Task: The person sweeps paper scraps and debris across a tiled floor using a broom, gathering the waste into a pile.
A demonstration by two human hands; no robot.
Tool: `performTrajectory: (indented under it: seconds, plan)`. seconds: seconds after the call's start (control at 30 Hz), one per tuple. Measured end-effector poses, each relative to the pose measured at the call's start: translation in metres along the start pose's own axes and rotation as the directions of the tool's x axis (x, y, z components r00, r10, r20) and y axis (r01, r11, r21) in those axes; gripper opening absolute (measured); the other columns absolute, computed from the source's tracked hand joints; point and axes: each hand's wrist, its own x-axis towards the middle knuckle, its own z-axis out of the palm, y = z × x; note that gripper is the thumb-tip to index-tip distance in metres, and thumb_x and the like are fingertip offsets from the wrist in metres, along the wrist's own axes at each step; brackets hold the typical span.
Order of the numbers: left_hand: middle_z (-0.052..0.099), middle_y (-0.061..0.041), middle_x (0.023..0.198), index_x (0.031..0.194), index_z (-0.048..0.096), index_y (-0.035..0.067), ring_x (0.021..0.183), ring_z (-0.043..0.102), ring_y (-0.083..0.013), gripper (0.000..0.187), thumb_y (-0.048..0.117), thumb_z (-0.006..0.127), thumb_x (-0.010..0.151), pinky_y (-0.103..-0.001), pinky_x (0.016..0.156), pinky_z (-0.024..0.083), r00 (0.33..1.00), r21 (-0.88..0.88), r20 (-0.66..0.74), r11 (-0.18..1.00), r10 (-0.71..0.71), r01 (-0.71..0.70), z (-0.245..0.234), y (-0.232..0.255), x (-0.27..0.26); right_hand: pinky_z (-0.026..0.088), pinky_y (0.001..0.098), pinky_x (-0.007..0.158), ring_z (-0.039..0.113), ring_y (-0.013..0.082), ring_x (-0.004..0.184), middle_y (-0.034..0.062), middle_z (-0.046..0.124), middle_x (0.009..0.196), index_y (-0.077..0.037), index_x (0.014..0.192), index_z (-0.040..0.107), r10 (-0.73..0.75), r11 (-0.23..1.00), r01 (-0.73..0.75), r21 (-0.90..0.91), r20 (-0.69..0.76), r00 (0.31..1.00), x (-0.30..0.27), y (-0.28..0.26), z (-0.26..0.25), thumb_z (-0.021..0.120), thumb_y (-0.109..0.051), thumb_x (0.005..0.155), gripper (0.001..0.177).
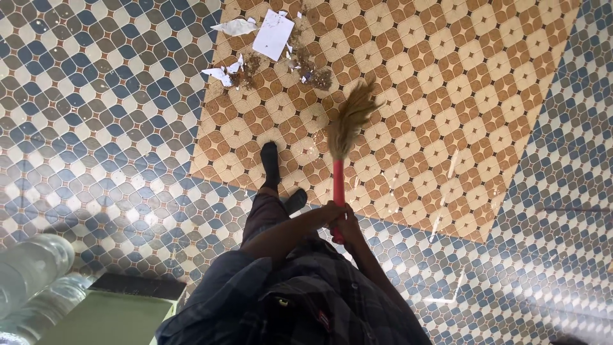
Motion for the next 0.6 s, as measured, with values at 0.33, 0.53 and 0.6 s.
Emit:
performTrajectory:
  seconds: [0.33, 0.53, 0.6]
  plan:
    - [0.067, -0.016, 0.09, 0.118, 0.049, -0.002, 0.064, 0.069, -0.0242, 0.047, 0.033, 0.069, 0.093, -0.036, 0.046, 0.056, 0.954, -0.259, -0.294, 0.966, -0.061, -0.018, -0.079, 0.015, -0.006, 0.052, 0.0321, 0.047, 0.062, 0.018, 0.057, 0.01, 0.066, 0.088, -0.018, 0.158, 0.03, 0.067, 0.982, -0.03, -0.187, 0.19, 0.98, 0.021, -0.071, 0.07, 0.065, 0.008, 0.075, 0.094]
    - [0.065, -0.023, 0.099, 0.13, 0.03, -0.008, 0.076, 0.073, -0.0296, 0.07, 0.031, 0.072, 0.088, -0.04, 0.053, 0.061, 0.906, -0.043, -0.417, 0.995, 0.068, -0.094, -0.052, 0.022, -0.005, 0.05, 0.0322, 0.045, 0.06, 0.0179, 0.053, 0.0126, 0.063, 0.08, -0.021, 0.162, 0.026, -0.02, 0.991, 0.042, -0.128, 0.171, 0.985, -0.008, -0.079, 0.056, 0.066, 0.005, 0.078, 0.096]
    - [0.067, -0.025, 0.1, 0.134, 0.024, -0.008, 0.079, 0.074, -0.0295, 0.077, 0.033, 0.07, 0.088, -0.038, 0.056, 0.061, 0.931, 0.043, -0.343, 0.993, 0.122, -0.114, -0.042, 0.014, -0.012, 0.051, 0.0318, 0.046, 0.062, 0.0167, 0.055, 0.0105, 0.065, 0.082, -0.02, 0.161, 0.028, -0.077, 0.978, 0.103, -0.18, 0.146, 0.986, -0.02, -0.071, 0.045, 0.071, 0.003, 0.078, 0.096]
